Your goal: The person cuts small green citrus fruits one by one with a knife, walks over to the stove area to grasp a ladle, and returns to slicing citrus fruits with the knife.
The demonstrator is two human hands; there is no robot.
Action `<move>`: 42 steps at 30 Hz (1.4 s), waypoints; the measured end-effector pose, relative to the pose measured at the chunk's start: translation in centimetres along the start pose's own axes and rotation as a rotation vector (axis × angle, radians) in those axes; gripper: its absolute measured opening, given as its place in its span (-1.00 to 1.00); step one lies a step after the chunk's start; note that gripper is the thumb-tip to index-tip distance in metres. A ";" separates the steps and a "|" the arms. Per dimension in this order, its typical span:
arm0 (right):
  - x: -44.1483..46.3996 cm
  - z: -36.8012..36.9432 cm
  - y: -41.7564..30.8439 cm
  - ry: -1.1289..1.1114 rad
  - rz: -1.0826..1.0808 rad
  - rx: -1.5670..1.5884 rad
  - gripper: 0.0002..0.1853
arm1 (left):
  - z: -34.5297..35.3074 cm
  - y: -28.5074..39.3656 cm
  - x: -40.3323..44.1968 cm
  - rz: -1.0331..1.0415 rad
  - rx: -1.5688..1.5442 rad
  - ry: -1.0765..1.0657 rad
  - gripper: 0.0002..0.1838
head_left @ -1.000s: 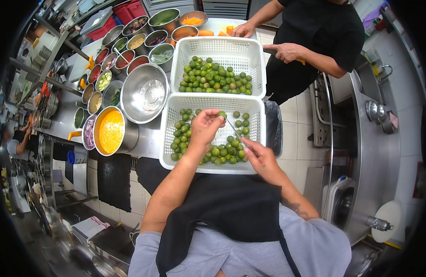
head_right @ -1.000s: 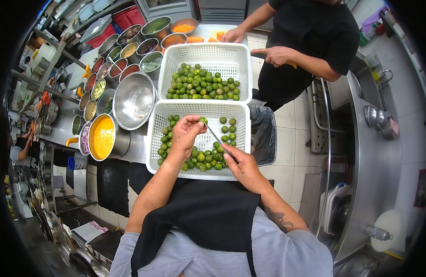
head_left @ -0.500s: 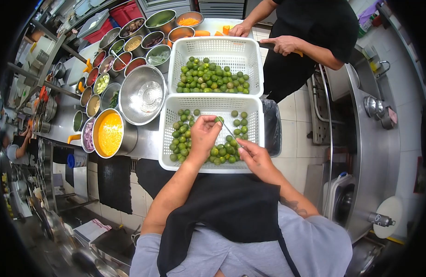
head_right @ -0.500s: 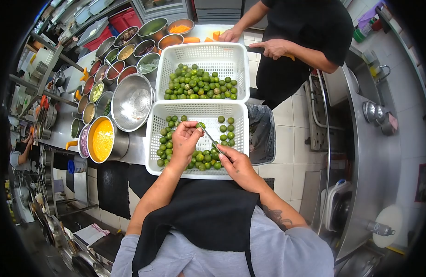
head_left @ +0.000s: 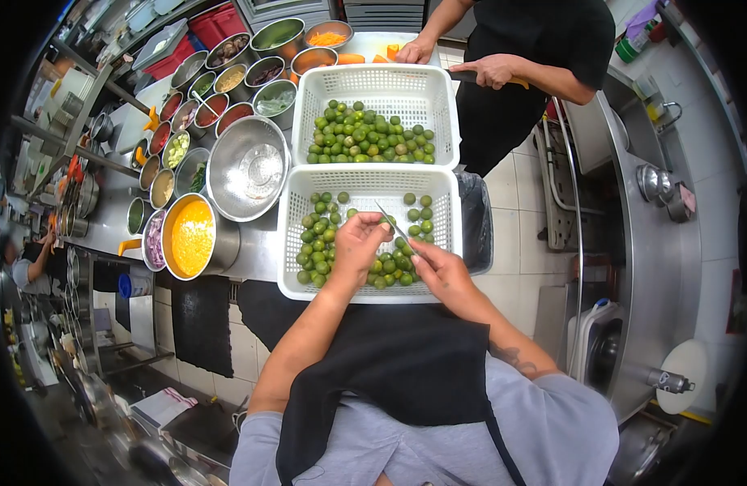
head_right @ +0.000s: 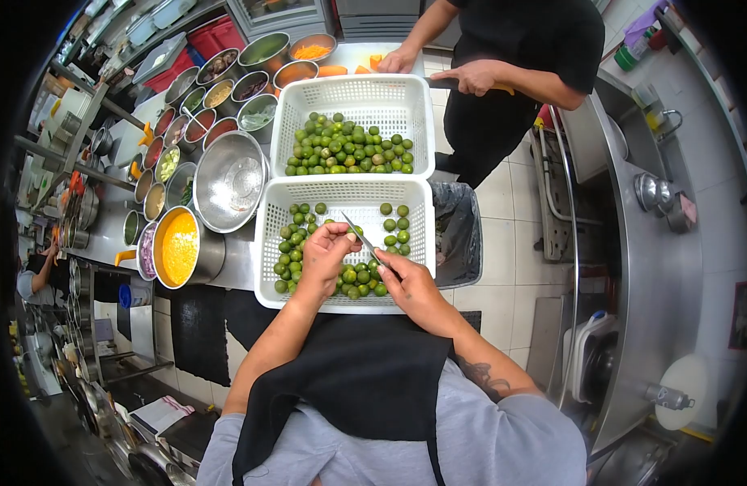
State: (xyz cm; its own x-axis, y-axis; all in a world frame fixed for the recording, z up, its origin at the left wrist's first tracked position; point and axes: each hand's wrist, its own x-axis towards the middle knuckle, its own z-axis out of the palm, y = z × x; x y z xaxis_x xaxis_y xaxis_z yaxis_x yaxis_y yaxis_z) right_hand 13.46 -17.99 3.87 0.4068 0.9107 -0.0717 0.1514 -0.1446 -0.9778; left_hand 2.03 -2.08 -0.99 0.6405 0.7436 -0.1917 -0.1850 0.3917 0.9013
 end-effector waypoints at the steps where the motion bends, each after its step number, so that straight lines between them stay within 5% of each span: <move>1: -0.1 0.1 0.0 -0.001 -0.001 0.001 -0.65 | -0.3 0.1 0.2 0.005 -0.011 -0.002 -0.78; 15: -1.4 -0.8 2.2 0.059 0.037 0.025 -0.63 | -1.9 0.6 3.7 -0.011 0.147 0.060 -0.76; 20: -1.1 -2.7 1.1 0.139 0.081 0.016 -0.63 | 2.4 5.9 7.6 0.348 0.198 0.050 -0.70; 23: -1.1 -3.5 1.0 0.187 0.119 0.088 -0.63 | 3.3 6.1 8.2 0.467 0.549 0.038 -0.73; 25: -0.9 -3.7 1.5 0.235 0.043 0.069 -0.63 | 2.1 2.3 8.7 0.514 1.043 -0.168 -0.78; 31: -1.0 -3.5 1.4 0.246 0.017 0.030 -0.63 | 1.7 -4.6 7.1 0.569 1.295 -0.529 -0.71; 36: -1.3 -3.7 0.7 0.221 0.067 0.049 -0.63 | 0.3 -5.4 7.9 0.590 1.255 -0.445 -0.69; 38: -1.4 -3.5 0.6 0.212 0.083 0.081 -0.63 | -0.3 -5.3 8.4 -0.005 0.703 -0.238 -0.74; 41: -1.2 -3.1 0.4 0.198 0.077 0.065 -0.64 | -1.1 -1.9 7.5 -0.266 0.031 -0.118 -0.70; 42: -1.1 -3.0 0.0 0.168 0.082 0.024 -0.64 | -1.3 -0.8 7.0 -0.263 0.032 -0.111 -0.70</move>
State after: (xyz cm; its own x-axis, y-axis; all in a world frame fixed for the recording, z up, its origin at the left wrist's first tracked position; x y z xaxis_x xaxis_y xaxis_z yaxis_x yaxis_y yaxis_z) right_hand 15.68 -20.13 4.53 0.5621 0.8183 -0.1197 0.0904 -0.2047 -0.9746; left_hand 5.64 3.50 -3.59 0.7411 0.5544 -0.3787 0.0207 0.5449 0.8382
